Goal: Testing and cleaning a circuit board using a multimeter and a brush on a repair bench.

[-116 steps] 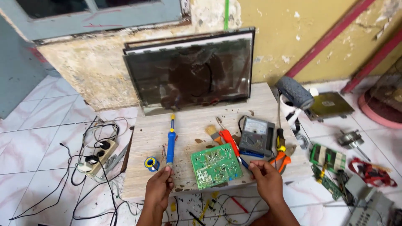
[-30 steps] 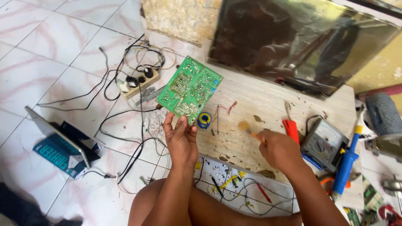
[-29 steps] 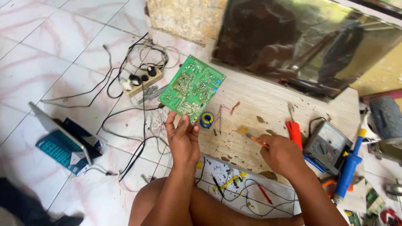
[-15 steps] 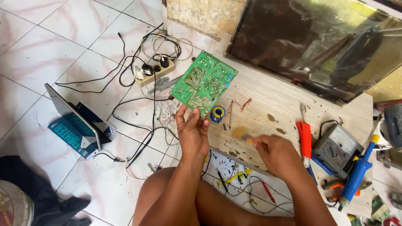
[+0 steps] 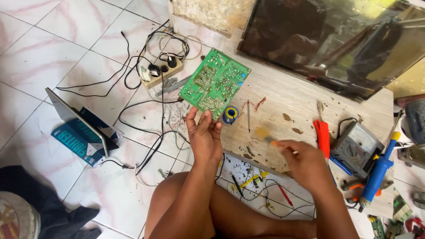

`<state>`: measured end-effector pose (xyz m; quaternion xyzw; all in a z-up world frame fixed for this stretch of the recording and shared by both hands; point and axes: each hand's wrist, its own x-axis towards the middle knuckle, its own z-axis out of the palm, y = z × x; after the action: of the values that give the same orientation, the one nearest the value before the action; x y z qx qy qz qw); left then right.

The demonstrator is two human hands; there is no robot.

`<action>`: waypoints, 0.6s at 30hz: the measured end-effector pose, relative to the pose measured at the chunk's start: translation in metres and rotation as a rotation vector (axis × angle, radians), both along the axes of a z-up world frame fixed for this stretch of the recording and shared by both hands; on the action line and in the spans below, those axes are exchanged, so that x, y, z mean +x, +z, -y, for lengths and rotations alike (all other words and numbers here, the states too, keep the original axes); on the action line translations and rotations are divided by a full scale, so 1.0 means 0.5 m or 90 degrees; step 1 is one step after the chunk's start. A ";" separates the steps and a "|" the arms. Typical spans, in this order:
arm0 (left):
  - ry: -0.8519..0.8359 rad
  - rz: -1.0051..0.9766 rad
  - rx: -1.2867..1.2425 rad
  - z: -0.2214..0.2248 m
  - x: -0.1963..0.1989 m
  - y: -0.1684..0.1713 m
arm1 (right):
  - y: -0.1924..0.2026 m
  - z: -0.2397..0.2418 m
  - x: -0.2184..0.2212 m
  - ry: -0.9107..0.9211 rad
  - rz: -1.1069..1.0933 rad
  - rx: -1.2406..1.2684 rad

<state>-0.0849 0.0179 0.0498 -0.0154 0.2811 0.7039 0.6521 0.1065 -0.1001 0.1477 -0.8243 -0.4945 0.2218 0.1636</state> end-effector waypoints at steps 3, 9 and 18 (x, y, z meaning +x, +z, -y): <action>-0.010 -0.002 0.010 -0.005 0.016 0.001 | -0.125 -0.009 0.121 -0.034 0.086 0.054; -0.023 -0.010 -0.007 0.015 0.017 0.008 | -0.114 0.029 -0.024 -0.067 -0.006 -0.030; 0.000 -0.023 0.019 0.013 -0.002 -0.012 | -0.037 0.044 -0.102 -0.032 -0.097 -0.019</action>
<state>-0.0859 0.0116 0.0435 0.0066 0.2823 0.7081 0.6472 0.0553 -0.1219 0.1292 -0.8196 -0.4560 0.2874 0.1940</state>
